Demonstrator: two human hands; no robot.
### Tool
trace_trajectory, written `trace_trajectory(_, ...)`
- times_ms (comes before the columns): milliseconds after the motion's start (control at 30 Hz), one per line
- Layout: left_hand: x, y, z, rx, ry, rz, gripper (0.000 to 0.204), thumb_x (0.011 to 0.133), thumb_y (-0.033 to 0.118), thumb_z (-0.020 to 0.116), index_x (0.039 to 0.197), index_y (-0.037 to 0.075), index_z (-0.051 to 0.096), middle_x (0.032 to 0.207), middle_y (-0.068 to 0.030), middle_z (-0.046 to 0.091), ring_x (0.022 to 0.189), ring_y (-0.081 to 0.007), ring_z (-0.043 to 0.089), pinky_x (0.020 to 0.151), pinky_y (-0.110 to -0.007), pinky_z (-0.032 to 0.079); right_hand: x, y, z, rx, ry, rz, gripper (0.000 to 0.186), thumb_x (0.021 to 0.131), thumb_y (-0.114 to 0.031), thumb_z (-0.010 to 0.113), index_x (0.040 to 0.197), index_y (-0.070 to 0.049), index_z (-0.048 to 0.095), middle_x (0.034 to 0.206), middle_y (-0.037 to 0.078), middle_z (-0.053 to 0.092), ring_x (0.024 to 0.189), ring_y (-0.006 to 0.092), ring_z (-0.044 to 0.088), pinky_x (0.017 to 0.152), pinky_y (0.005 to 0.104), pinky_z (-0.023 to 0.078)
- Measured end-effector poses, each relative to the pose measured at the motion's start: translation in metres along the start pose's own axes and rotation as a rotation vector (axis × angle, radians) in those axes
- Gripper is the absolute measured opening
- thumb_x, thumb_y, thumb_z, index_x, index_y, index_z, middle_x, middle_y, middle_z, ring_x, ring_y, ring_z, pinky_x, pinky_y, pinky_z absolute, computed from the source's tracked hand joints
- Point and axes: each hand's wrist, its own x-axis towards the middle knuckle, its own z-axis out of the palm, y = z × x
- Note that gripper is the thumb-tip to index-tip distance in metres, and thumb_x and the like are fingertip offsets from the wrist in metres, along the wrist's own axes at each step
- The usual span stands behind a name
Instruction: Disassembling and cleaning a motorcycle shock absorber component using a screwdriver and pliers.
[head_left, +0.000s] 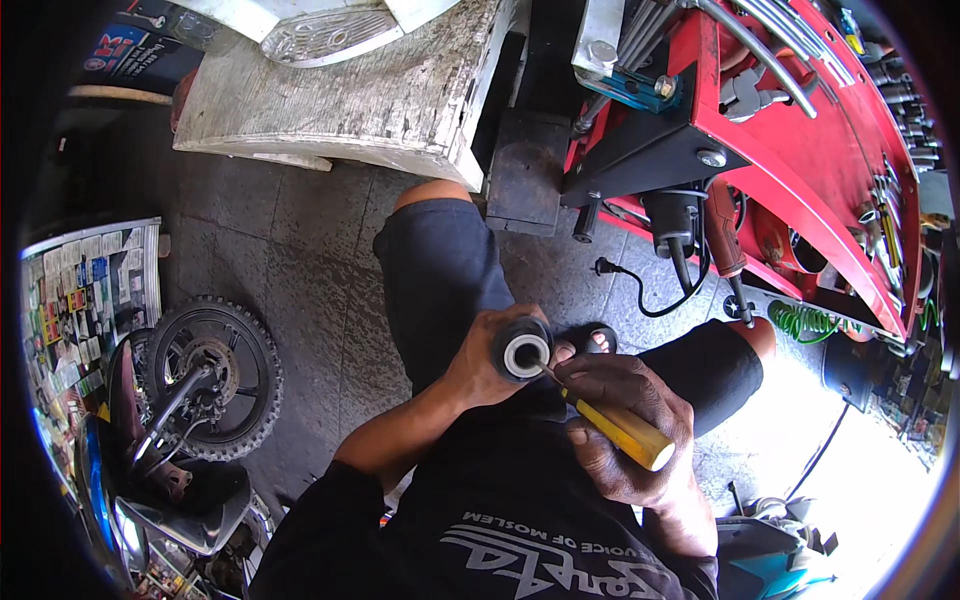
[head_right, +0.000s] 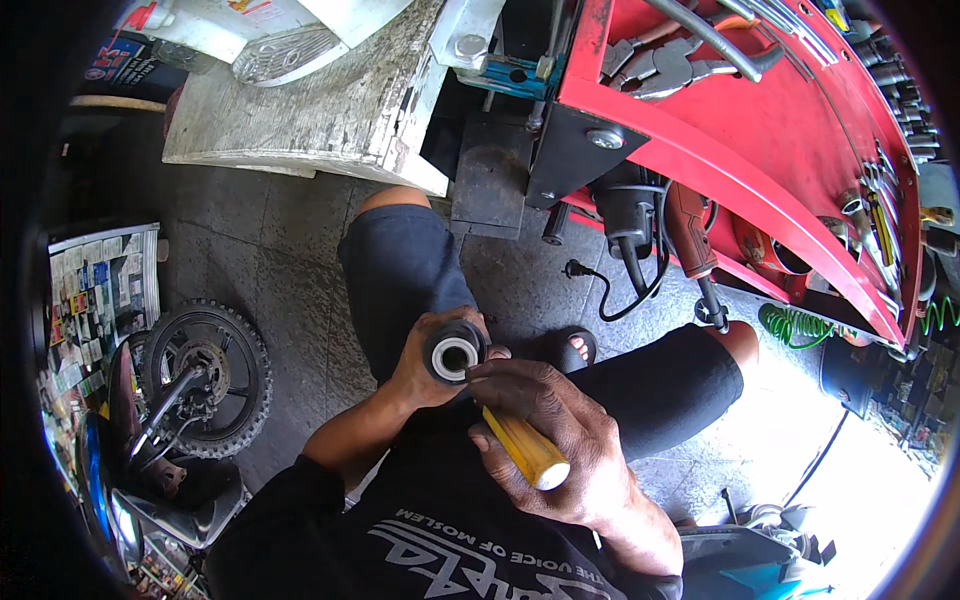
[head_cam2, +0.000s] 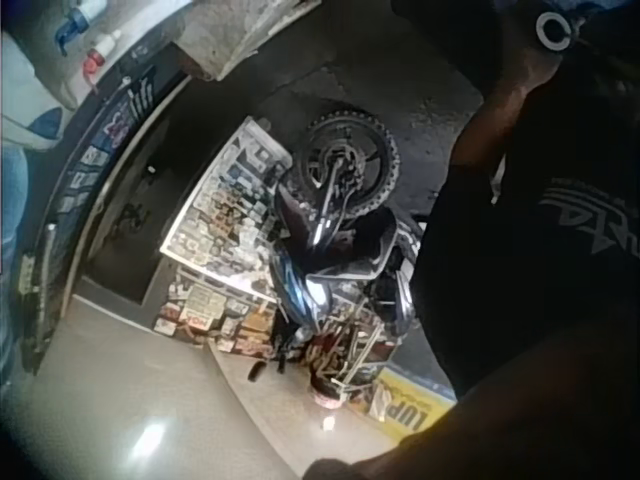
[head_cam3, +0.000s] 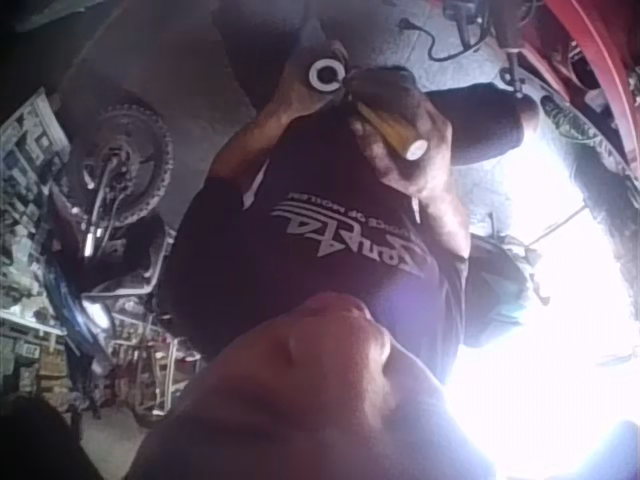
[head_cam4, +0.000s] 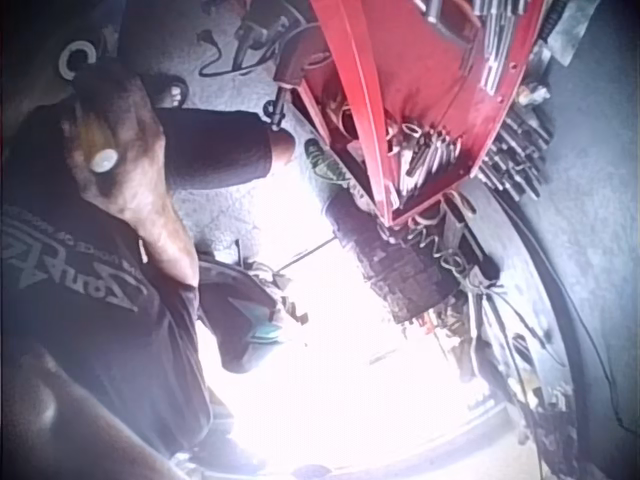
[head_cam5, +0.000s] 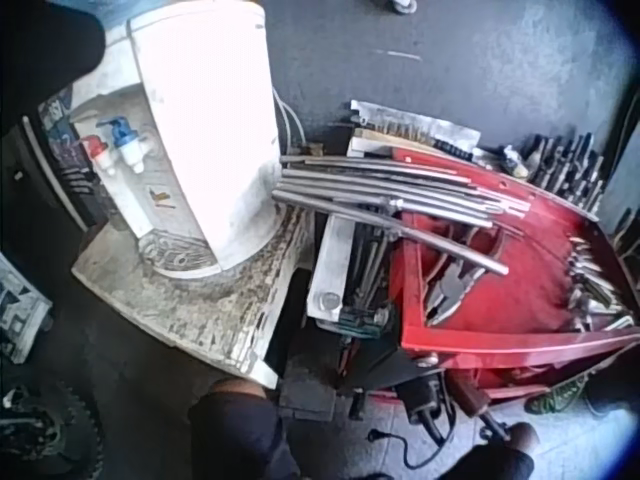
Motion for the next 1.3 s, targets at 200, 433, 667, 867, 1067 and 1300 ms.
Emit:
trace_trajectory(200, -0.001, 0.001, 0.001, 0.058, 0.004, 0.02, 0.021, 0.076, 0.007, 0.08, 0.081, 0.002, 0.061, 0.077, -0.007, 0.064, 0.068, -0.0151, 0.066, 0.062, -0.03, 0.05, -0.001, 0.001, 0.0, -0.007, 0.003, -0.014, 0.037, 0.083, -0.004, 0.078, 0.117, 0.001, 0.064, 0.115, 0.02, 0.067, 0.11, 0.0331, 0.069, 0.095, 0.0427, 0.057)
trace_trajectory(433, -0.001, -0.001, 0.003, 0.028, 0.0, 0.035, 0.023, 0.075, 0.002, 0.08, 0.076, 0.004, 0.057, 0.073, -0.0048, 0.058, 0.064, -0.014, 0.056, 0.069, -0.032, 0.051, -0.004, 0.003, 0.004, -0.021, 0.021, -0.006, 0.038, 0.083, -0.007, 0.079, 0.117, 0.001, 0.063, 0.116, 0.02, 0.067, 0.109, 0.0339, 0.069, 0.094, 0.0414, 0.057)
trace_trajectory(667, -0.002, -0.002, 0.006, 0.024, 0.028, 0.048, 0.022, 0.075, 0.0, 0.078, 0.076, 0.003, 0.057, 0.072, -0.0056, 0.057, 0.063, -0.0147, 0.057, 0.07, -0.032, 0.051, -0.008, 0.007, 0.01, -0.031, 0.099, -0.039, 0.041, 0.083, -0.011, 0.081, 0.117, 0.001, 0.062, 0.114, 0.02, 0.067, 0.107, 0.0329, 0.07, 0.091, 0.0401, 0.058)
trace_trajectory(867, -0.003, 0.0, 0.005, 0.078, 0.023, 0.034, 0.02, 0.074, 0.0, 0.077, 0.077, 0.002, 0.057, 0.073, -0.0068, 0.057, 0.063, -0.0167, 0.058, 0.07, -0.032, 0.051, -0.01, 0.008, 0.014, -0.06, 0.149, -0.029, 0.041, 0.083, -0.014, 0.083, 0.115, 0.001, 0.062, 0.113, 0.019, 0.068, 0.105, 0.0318, 0.071, 0.088, 0.0389, 0.059)
trace_trajectory(1067, -0.003, -0.001, 0.005, 0.053, 0.033, 0.083, 0.019, 0.074, 0.001, 0.075, 0.078, 0.003, 0.057, 0.073, -0.0069, 0.057, 0.063, -0.0169, 0.058, 0.073, -0.033, 0.052, -0.011, 0.01, 0.017, -0.09, 0.174, -0.028, 0.041, 0.082, -0.015, 0.084, 0.114, 0.001, 0.063, 0.11, 0.02, 0.069, 0.106, 0.0318, 0.071, 0.088, 0.0381, 0.059)
trace_trajectory(1300, -0.003, -0.006, 0.004, 0.001, 0.029, 0.103, 0.02, 0.073, -0.001, 0.075, 0.077, 0.003, 0.056, 0.073, -0.0066, 0.057, 0.064, -0.0161, 0.058, 0.074, -0.033, 0.052, -0.01, 0.009, 0.021, -0.045, 0.22, -0.004, 0.043, 0.081, -0.015, 0.085, 0.114, 0.001, 0.062, 0.109, 0.021, 0.07, 0.106, 0.0326, 0.071, 0.089, 0.0394, 0.059)
